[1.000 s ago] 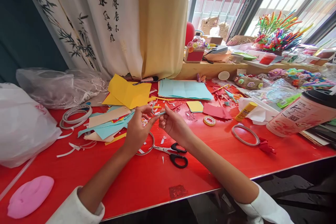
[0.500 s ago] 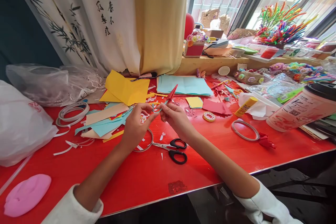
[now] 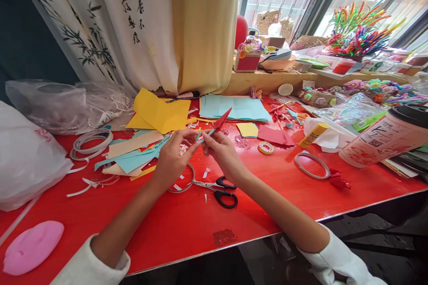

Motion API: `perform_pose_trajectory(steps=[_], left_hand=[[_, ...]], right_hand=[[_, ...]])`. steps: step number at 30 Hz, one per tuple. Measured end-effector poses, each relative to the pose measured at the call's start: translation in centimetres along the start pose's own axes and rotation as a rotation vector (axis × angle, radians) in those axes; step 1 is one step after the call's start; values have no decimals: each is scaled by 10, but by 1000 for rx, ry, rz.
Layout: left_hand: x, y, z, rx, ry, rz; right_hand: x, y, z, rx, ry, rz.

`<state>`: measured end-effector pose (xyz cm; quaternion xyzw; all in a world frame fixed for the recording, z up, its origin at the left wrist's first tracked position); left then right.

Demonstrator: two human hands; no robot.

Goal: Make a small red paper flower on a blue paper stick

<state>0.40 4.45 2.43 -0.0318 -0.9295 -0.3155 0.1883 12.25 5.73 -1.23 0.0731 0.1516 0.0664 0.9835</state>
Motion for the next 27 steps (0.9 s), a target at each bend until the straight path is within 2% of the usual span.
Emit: perform_pose_trajectory(steps=[3,7,14,20,27], left_hand=[[-2,1,1,0,11,42],[-2,1,2,4,12,40],[-3,1,0,-36,47,88],[-5,2,-2,-62,23,123],[-7,3,2,-6,-70,157]], right_hand=[[2,-1,-4,-19,82,-42],[7,0,-10,-51,126,-95],[8,2,-3,26,-11,-73],[4,2,0,47,-29,-14],[4,1,10,145,-198,-17]])
Point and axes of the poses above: each hand's wrist, its own y-axis towards the middle knuckle, its own x-axis out of the back of the hand, z = x × y, the point moved 8 cm from there along y, towards the middle knuckle, and after that the axes turned 6 degrees about -y, right-handed, at the moved point
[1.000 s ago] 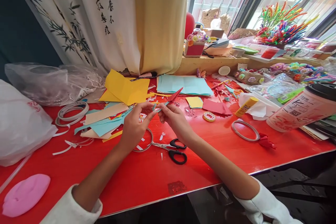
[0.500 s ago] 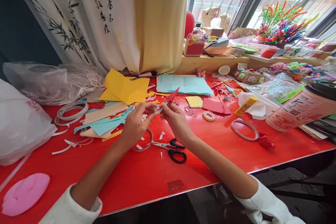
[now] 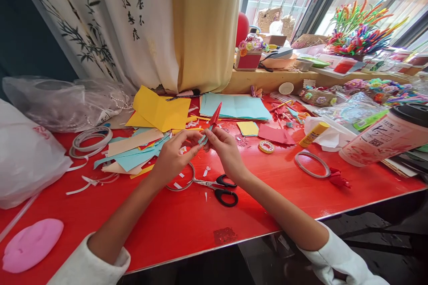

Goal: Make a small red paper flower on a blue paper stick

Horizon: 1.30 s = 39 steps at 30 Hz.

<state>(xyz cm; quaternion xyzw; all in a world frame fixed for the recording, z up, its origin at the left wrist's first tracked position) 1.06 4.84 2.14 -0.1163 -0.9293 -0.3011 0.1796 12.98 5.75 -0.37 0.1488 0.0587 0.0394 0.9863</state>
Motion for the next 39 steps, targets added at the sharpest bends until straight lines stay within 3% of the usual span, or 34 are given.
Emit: perform_pose_trajectory(steps=[15,26,32,39], left_hand=[[-3,2,-8,-77,152,99],[-3,4,-9,-48,153,136],[1,4,-10,-86,227,109],[2,4,-11,-88,254,75]], right_hand=[[1,1,10,90,-241,38],[-10,3,14,198,-358,191],[-18,3,9,73,-280,395],[-16,3,5,9,-249,409]])
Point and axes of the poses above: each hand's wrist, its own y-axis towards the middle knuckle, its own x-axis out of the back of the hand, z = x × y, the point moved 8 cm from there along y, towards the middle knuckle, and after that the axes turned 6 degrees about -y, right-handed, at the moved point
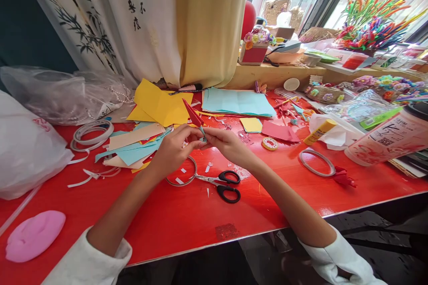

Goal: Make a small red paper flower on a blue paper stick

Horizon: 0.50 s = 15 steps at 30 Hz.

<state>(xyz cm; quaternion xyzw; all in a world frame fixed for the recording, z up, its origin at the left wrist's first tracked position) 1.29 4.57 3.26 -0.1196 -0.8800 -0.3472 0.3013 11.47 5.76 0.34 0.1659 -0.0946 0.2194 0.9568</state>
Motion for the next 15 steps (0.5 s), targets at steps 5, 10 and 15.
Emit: perform_pose_trajectory(steps=[5,10,15], left_hand=[[0,0,0,3,25,-11],[-1,-1,4,43,4,-11],[0,0,11,106,-58,-24]], right_hand=[[-1,0,1,18,1,22],[0,-1,1,2,-4,11],[0,0,-2,-9,14,-3]])
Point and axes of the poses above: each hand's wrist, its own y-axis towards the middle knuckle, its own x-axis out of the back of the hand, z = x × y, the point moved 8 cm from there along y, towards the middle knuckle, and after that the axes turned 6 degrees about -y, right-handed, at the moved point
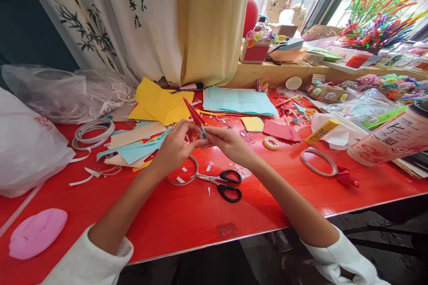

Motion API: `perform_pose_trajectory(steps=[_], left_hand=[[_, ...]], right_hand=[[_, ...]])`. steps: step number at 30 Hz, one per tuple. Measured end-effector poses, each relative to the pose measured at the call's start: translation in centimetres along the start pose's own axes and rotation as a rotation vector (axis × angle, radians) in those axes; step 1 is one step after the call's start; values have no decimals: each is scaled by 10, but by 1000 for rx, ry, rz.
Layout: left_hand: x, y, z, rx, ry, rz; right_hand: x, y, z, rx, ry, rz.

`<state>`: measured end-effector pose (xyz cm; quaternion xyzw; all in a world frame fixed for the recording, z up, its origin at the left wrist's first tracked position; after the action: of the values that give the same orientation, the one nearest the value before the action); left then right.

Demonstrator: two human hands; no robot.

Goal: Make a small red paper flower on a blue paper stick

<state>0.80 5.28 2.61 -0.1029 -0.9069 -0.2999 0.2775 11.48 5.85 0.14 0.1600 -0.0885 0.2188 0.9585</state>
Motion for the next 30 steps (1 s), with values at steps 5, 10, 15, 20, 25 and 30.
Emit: perform_pose_trajectory(steps=[5,10,15,20,25,30], left_hand=[[1,0,7,46,-45,-39],[1,0,15,85,-81,-83],[5,-1,13,50,-46,-117],[3,-3,-5,-139,183,-96],[2,-5,-9,-196,222,-112],[0,-5,-8,-193,215,-86]], right_hand=[[2,2,-6,-7,48,-62],[0,2,-13,-24,128,-120],[-2,1,-15,-50,188,-156],[-1,0,-17,-82,271,-195],[0,-1,-18,-96,332,-233],[-1,0,-17,-79,324,-208]])
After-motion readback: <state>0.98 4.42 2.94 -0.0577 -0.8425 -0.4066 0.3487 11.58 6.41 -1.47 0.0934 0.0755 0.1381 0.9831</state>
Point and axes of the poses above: each hand's wrist, its own y-axis towards the middle knuckle, its own x-axis out of the back of the hand, z = x × y, the point moved 8 cm from there along y, towards the middle knuckle, and after that the axes turned 6 degrees about -y, right-handed, at the moved point
